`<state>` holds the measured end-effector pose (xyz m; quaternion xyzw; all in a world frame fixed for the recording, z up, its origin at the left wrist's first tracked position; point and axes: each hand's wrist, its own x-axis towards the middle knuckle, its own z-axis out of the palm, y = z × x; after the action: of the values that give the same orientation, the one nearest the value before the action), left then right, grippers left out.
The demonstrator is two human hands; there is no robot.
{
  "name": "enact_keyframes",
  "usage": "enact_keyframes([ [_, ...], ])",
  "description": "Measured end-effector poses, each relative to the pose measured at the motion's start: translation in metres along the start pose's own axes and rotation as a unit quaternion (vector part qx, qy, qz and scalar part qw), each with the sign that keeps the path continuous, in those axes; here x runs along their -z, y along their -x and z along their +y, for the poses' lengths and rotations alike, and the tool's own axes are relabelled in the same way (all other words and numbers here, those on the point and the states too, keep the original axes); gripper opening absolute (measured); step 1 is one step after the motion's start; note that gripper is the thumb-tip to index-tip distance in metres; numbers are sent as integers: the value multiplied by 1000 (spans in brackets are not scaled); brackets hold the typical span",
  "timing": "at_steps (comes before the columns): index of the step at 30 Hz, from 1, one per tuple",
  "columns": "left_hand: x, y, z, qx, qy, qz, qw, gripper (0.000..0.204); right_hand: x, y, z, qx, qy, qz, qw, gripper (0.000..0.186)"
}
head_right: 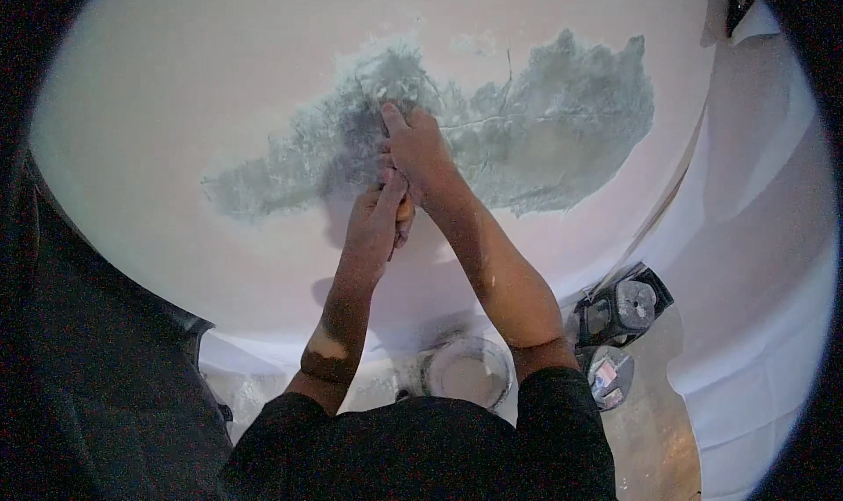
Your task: The person is using a putty knife and sandpaper to patch and smooth a section of the wall.
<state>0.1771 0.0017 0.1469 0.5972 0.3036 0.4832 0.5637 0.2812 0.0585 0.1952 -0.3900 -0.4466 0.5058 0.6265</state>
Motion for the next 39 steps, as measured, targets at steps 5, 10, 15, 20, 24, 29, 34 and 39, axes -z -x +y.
enact_keyframes([
  [5,-1,4,9,27,24,63,997,52,-12,7,-5,5,-25,8,1000,24],
  [10,2,3,3,0,33,40,999,43,-15,9,-6,-7,-28,7,1000,25],
  [15,2,6,3,31,64,48,996,44,-15,10,-3,-17,-19,4,1000,27],
  [20,8,7,7,16,32,42,998,46,-23,12,-7,-7,-37,13,999,27],
  [24,7,4,5,7,7,48,999,51,-17,5,-3,17,3,-11,1000,27],
  [29,9,7,5,12,25,33,999,45,-24,18,-12,-28,-41,0,999,26],
  [34,6,4,11,14,75,24,997,39,-18,9,-9,2,-22,-33,999,25],
  [39,1,6,7,19,9,39,999,48,-14,9,-4,-25,5,5,1000,26],
])
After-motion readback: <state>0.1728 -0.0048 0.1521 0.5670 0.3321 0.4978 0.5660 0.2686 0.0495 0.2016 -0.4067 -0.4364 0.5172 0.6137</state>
